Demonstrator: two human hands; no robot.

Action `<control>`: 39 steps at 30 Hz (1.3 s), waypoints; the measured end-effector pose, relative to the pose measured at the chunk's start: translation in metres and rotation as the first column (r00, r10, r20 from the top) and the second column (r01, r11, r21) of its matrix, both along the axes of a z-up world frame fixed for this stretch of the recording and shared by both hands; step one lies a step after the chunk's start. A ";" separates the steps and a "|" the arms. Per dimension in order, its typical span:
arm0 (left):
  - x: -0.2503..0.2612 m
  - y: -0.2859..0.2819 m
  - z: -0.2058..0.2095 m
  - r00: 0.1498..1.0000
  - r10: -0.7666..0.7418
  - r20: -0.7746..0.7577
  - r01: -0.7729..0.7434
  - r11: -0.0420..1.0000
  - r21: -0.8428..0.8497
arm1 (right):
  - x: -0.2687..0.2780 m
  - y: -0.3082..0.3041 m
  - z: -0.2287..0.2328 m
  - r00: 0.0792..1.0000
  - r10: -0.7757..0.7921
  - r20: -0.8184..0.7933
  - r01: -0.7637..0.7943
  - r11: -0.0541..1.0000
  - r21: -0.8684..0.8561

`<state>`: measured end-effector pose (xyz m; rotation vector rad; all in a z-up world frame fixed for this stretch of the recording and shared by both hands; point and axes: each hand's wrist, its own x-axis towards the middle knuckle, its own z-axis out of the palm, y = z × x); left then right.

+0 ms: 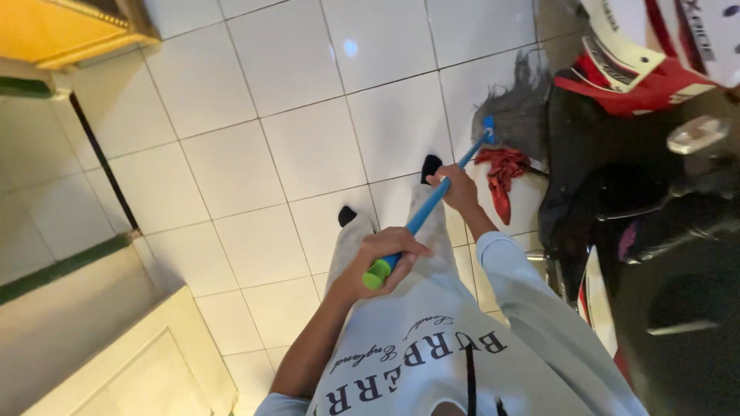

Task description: The person mops the white tiled floor using a mop, moving it across the surface and around the edges of a door and a motorcycle, and wrings the mop head by hand into a bucket.

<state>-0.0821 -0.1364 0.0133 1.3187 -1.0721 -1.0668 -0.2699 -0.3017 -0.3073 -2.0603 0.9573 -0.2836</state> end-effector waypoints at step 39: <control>0.071 0.266 -0.003 0.909 0.408 -0.082 -0.407 0.913 0.027 | 0.098 0.211 -0.042 0.900 0.411 0.146 -0.393 0.909 -0.136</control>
